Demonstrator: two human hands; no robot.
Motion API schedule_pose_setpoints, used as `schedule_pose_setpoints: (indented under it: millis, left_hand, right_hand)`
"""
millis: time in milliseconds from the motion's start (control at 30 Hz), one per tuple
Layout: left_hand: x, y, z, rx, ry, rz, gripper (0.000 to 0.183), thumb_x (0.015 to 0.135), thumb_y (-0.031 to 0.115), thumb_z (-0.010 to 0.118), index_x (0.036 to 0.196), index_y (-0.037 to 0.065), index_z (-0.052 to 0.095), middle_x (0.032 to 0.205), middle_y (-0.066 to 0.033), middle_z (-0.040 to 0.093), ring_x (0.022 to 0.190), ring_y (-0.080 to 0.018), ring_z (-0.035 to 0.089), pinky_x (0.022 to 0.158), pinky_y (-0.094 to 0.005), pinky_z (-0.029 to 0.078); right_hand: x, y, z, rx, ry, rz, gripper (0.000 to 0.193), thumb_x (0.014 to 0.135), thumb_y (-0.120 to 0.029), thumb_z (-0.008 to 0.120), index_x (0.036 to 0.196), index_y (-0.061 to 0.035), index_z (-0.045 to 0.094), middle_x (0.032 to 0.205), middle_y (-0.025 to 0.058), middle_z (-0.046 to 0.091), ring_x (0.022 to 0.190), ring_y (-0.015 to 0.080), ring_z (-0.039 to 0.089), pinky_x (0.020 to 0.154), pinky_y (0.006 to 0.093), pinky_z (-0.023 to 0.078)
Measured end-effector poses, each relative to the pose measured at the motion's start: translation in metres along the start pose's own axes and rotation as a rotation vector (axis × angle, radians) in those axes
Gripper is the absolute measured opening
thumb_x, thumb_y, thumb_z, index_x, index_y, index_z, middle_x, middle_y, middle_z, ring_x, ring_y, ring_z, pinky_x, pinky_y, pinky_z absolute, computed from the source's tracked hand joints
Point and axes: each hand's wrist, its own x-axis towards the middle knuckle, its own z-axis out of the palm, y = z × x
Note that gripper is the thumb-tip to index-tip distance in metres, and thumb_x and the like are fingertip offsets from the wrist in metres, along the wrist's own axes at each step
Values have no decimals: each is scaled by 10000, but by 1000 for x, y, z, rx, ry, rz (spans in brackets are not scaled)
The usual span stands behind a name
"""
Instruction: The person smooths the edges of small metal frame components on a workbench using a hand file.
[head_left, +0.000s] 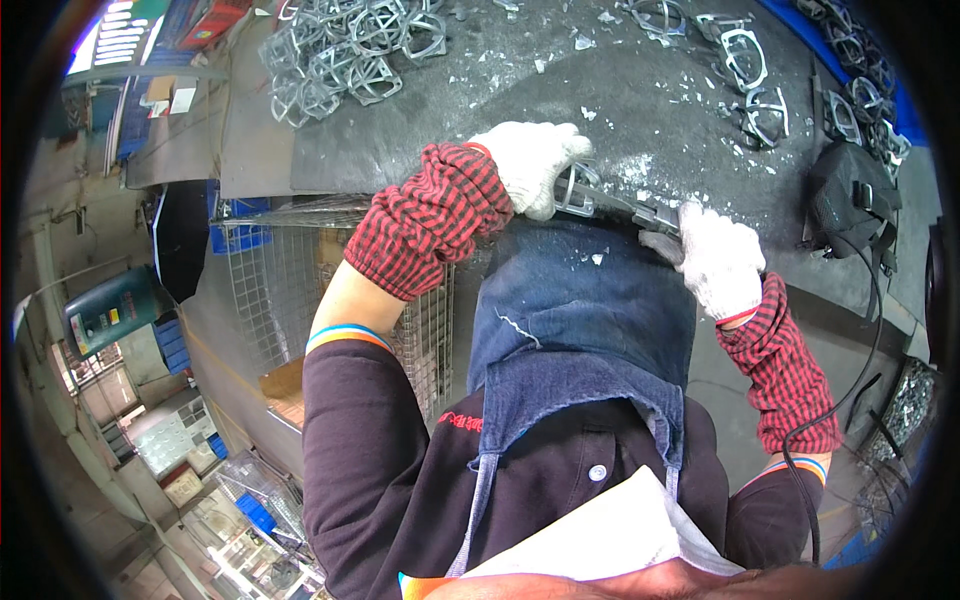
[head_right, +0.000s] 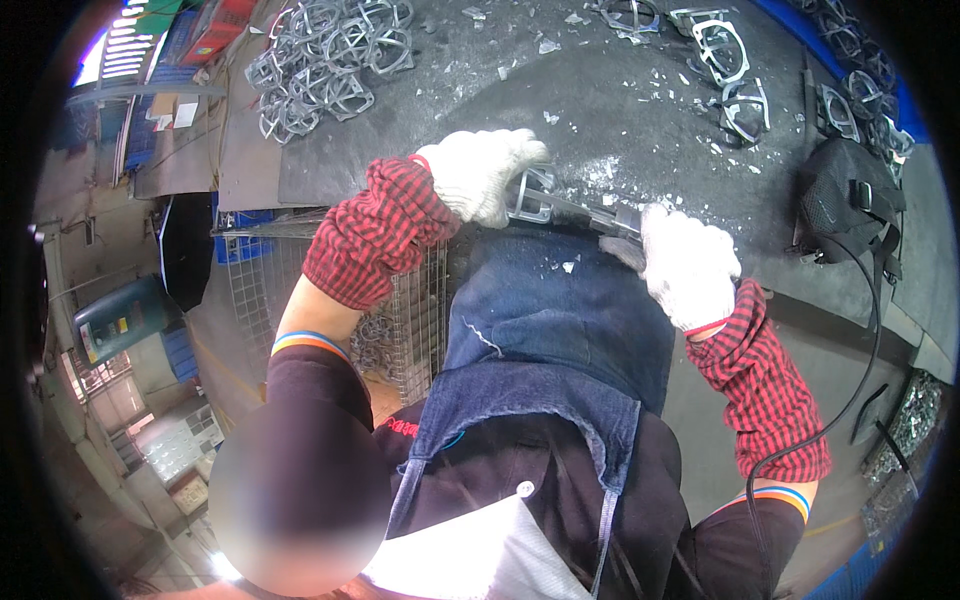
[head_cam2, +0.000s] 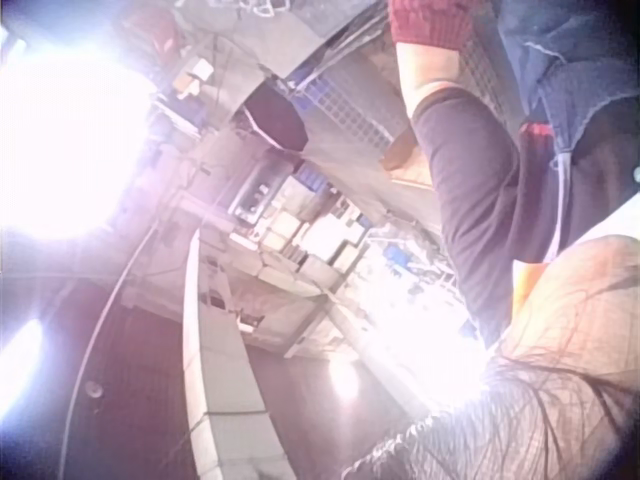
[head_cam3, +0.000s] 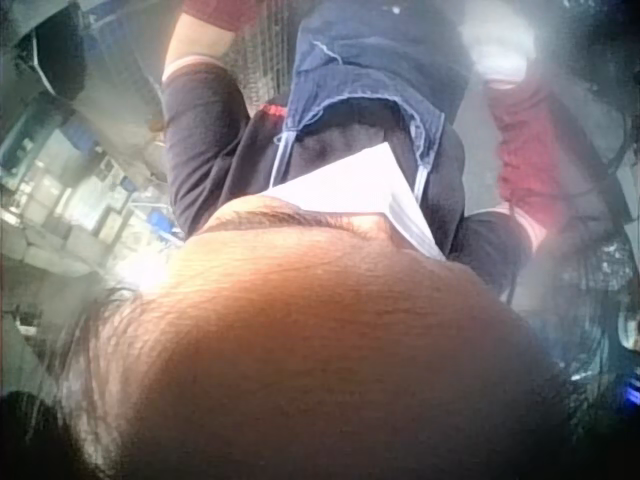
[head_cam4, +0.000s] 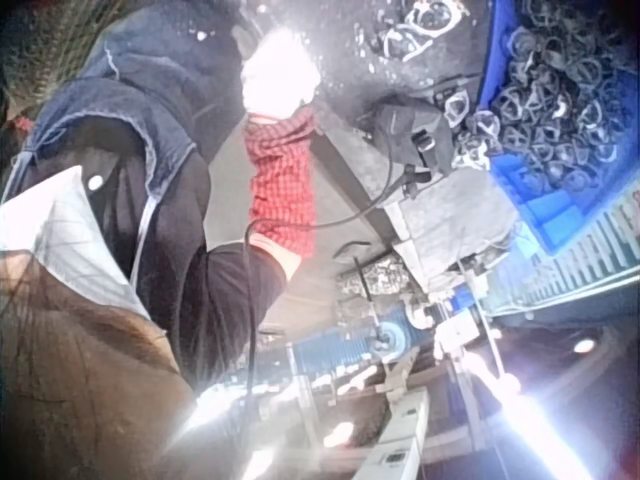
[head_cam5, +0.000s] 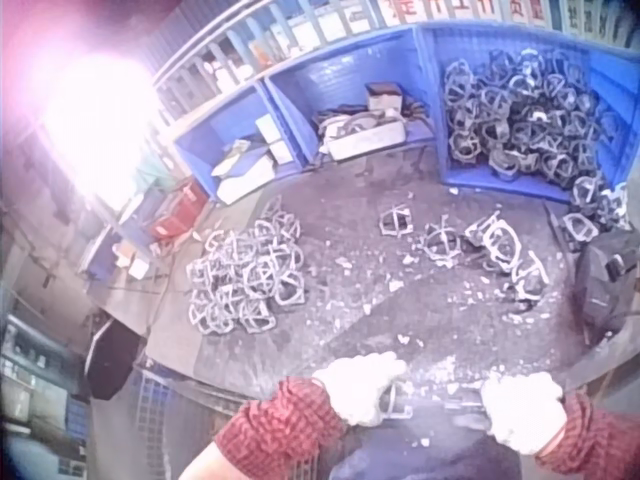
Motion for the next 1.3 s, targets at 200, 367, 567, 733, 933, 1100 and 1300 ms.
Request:
schedule_pose_setpoints:
  millis: [200,367,567,733,933,1100,1300]
  left_hand:
    - [5,-4,-12,-38,-74,-21,713,701,253,855,1364,142,617,1269,-119,657,1164,-379,691,923,-491,603]
    - [9,-3,-25,-50,-150,-21,767,664,212,845,1390,134,611,1304,-105,667,1185,-380,688,960,-483,596]
    - [19,5,-36,-9,-271,-103,799,654,187,833,1420,135,612,1353,-110,682,1236,-366,677,995,-457,589]
    - [17,4,-39,-50,-254,-78,763,654,174,831,1392,138,641,1324,-119,699,1213,-367,691,992,-454,588]
    - [14,3,-29,-58,-198,-57,743,645,187,856,1359,152,655,1285,-113,696,1199,-361,692,986,-459,587]
    - [10,11,-10,30,-10,47,574,711,160,794,1268,110,661,1197,-148,647,1133,-383,675,923,-492,579]
    - [2,36,11,174,116,121,259,942,121,609,1190,74,666,1131,-155,637,1051,-364,649,895,-492,548]
  right_hand:
    - [-9,-3,6,97,42,77,557,963,-636,666,998,-80,663,816,149,736,728,336,755,667,487,587]
    - [-13,3,0,71,-43,8,577,966,-642,664,983,-65,653,766,158,715,675,350,741,608,477,580]
    - [6,4,-6,82,150,9,603,953,-660,676,927,-57,654,735,169,709,651,361,741,577,480,580]
    - [-7,3,-7,72,57,83,591,950,-644,700,910,-55,667,697,158,711,609,364,732,564,480,582]
    - [-16,6,-9,159,138,47,597,950,-651,692,936,-54,682,736,182,727,657,378,740,613,472,589]
    - [-1,13,-16,466,-303,123,650,985,-684,646,954,-37,696,688,154,686,577,298,695,576,413,563]
    - [1,21,-27,1113,-924,534,620,1012,-687,618,893,-82,688,670,25,645,483,113,580,440,290,456]
